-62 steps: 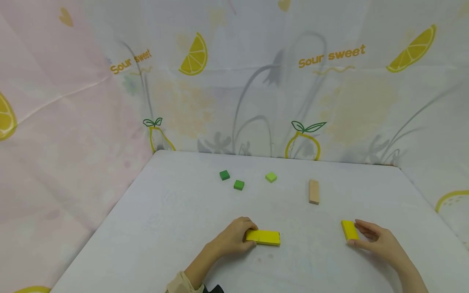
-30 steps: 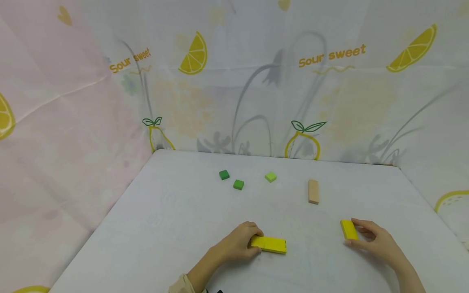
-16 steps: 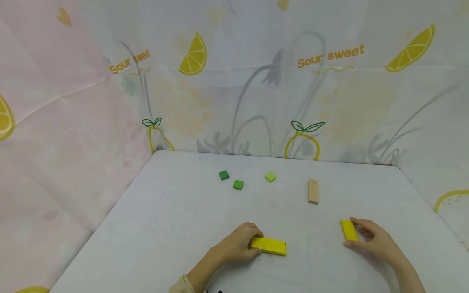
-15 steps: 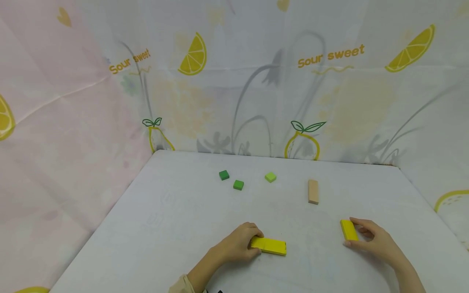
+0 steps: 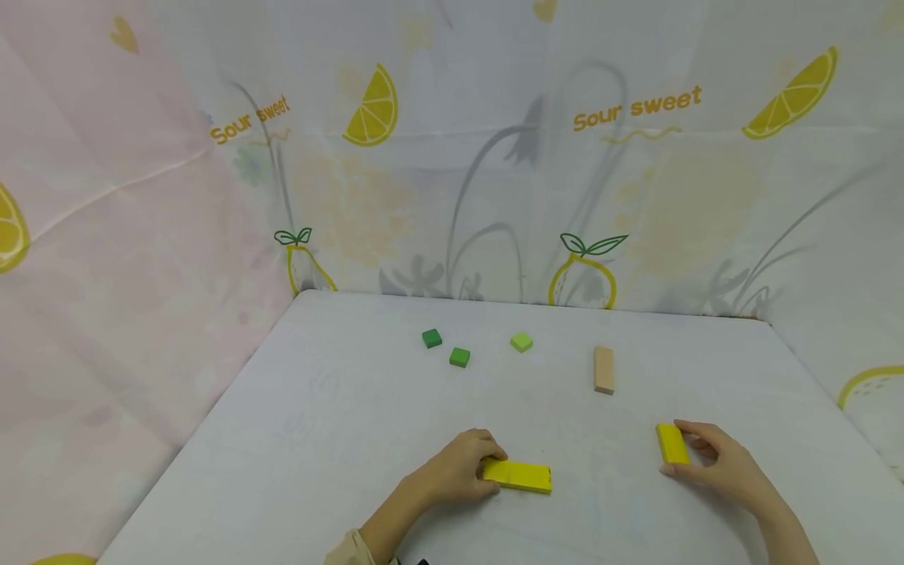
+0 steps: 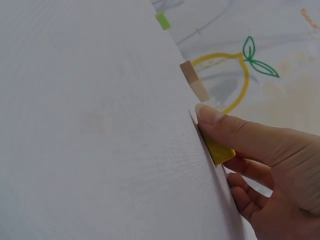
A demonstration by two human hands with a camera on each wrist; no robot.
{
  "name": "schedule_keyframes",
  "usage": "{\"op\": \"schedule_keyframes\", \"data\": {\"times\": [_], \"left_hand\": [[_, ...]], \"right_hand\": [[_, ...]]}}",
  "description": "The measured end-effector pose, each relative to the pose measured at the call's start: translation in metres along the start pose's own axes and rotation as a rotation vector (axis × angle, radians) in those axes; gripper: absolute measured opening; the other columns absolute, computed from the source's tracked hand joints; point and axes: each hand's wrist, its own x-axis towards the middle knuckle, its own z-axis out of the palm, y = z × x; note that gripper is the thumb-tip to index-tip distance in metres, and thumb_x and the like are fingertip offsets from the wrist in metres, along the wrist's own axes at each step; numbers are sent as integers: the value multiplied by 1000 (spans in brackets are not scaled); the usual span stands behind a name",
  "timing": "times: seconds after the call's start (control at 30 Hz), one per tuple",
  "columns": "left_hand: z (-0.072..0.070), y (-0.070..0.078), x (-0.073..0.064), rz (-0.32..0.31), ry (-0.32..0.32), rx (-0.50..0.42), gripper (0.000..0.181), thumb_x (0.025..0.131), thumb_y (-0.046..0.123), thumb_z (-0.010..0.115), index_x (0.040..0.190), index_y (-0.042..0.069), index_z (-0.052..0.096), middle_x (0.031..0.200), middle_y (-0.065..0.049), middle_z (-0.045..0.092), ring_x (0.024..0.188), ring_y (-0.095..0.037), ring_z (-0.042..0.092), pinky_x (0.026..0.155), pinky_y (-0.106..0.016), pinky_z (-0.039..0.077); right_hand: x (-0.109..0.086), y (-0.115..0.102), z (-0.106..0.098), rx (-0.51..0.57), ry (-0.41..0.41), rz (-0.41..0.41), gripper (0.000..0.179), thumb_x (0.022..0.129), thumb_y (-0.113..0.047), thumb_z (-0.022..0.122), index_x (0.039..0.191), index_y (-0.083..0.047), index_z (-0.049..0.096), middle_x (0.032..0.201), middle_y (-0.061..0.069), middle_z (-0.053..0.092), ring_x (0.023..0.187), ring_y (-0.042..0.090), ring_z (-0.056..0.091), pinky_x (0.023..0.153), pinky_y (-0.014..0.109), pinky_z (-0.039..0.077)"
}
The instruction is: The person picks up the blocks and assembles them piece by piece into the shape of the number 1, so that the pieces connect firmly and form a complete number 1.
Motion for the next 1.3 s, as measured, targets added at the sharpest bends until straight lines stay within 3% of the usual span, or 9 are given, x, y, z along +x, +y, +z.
{"op": "schedule_keyframes", "data": {"times": [0.23,0.37,0.6,1.1,1.23,1.3], "left_hand": [[-6,-4,-2,-44,-17,-13,32,74,11,78,104,5,69,95,5,63,82,0,50,77,-16,46],[-8,-7,-3,-34,-4,-30,32,72,11,80,102,5,70,93,6,63,78,0,49,73,-16,44],[-7,-13,-3,-47,33,-129,33,69,13,83,99,4,71,89,7,64,77,1,50,72,-16,46],[-3,-23,-4,-75,53,-281,35,66,13,85,97,5,72,91,7,66,80,2,54,76,-16,48],[-3,-26,-5,-70,51,-343,35,66,12,85,98,5,72,92,6,66,81,0,56,77,-17,48],[-2,-27,-6,-64,55,-369,35,66,11,85,98,5,72,93,4,67,82,0,57,78,-17,48]], "right_hand": [[1,2,-2,-34,-2,-58,71,75,-27,79,131,5,48,123,26,50,98,27,53,74,18,45],[1,3,-2,-44,1,-70,69,74,-26,80,129,4,51,121,25,52,95,16,52,74,18,45],[2,-2,-2,-23,32,-51,66,71,-26,82,124,3,54,119,28,53,96,30,54,70,23,46],[3,1,0,10,-7,-12,71,75,-27,79,131,5,49,124,34,50,100,34,53,81,46,46],[2,1,-1,0,-14,-11,71,75,-31,78,132,2,50,121,28,54,98,22,52,78,33,46],[2,2,-2,3,-19,-11,71,76,-32,78,132,1,50,120,25,56,96,10,50,77,25,45]]}}
